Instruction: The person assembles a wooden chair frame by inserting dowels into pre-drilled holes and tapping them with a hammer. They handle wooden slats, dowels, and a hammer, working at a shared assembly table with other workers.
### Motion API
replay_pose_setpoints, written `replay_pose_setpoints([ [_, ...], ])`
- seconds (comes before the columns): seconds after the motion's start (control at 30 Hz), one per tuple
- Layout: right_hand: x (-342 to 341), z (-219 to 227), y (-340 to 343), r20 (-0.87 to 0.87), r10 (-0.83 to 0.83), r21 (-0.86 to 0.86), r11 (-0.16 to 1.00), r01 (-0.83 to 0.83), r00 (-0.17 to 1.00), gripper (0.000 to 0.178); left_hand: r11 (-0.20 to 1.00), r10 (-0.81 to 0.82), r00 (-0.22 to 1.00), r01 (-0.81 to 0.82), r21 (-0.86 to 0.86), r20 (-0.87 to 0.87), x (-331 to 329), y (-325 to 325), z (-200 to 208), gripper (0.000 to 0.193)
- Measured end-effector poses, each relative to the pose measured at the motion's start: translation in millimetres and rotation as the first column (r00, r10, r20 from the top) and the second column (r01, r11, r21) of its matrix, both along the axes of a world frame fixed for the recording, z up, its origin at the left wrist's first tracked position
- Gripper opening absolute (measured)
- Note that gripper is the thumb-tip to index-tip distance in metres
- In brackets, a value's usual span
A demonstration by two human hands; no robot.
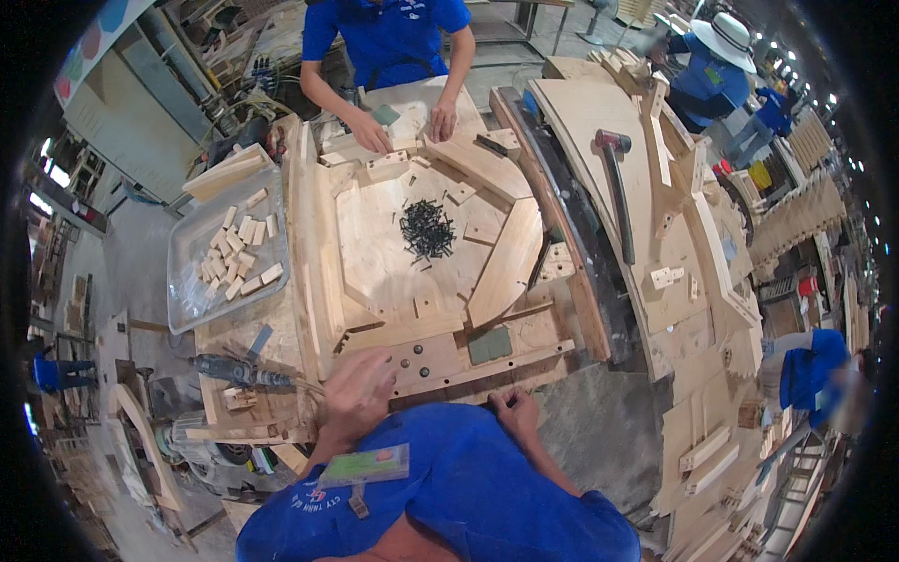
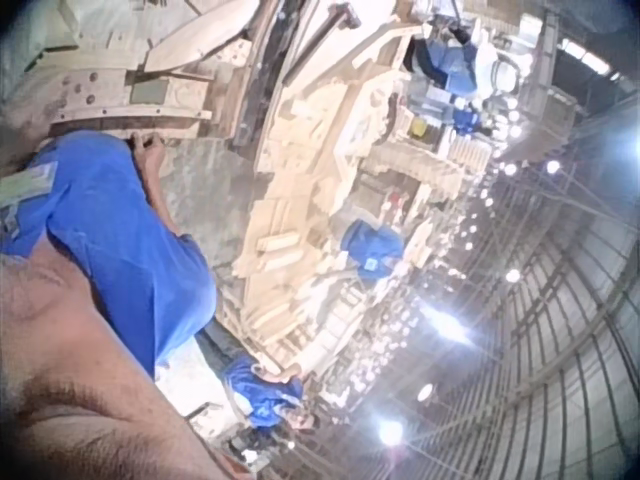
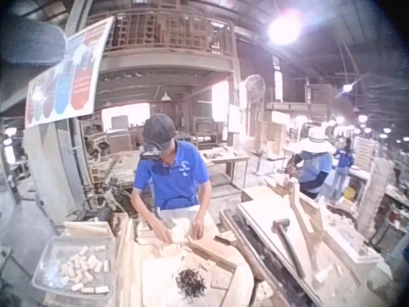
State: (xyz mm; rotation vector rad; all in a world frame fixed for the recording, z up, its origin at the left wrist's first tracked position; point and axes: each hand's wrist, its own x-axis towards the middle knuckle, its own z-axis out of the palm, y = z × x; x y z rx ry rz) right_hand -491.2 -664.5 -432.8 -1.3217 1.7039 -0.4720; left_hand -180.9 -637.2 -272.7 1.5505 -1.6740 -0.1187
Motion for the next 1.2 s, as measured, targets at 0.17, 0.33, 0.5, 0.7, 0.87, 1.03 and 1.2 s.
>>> replay_pose_setpoints([
  [0.17,-3,-8,1,0.089,-0.064,0.023,0.998,0.062,0.994,0.035,0.927,0.298,0.954,-0.283,-0.247,0.026,31,20,69,0.016],
  [0.33,-4,-16,-1,0.093,-0.029,0.013,1.000,0.028,0.995,0.034,0.783,0.572,0.819,-0.533,-0.321,0.036,72,44,83,0.011],
  [0.5,-2,-16,1,0.088,-0.022,-0.001,1.000,0.022,0.996,0.034,0.683,0.713,0.701,-0.699,-0.213,-0.015,90,59,73,0.014],
  [0.7,-3,-18,2,0.079,-0.044,0.022,0.999,0.042,0.996,0.033,0.651,0.757,0.651,-0.743,-0.154,0.056,104,78,62,0.020],
  [0.87,-3,-15,0,0.096,-0.060,0.058,0.997,0.054,0.994,0.033,0.627,0.776,0.630,-0.776,-0.071,-0.037,110,88,46,0.025],
  [1.03,1,-10,0,0.048,-0.054,0.044,0.998,0.052,0.997,0.032,0.589,0.787,0.600,-0.800,-0.115,-0.146,111,91,38,0.026],
  [1.2,0,-11,0,0.064,-0.065,0.058,0.996,0.061,0.996,0.032,0.525,0.840,0.534,-0.844,-0.109,-0.092,109,102,42,0.028],
])
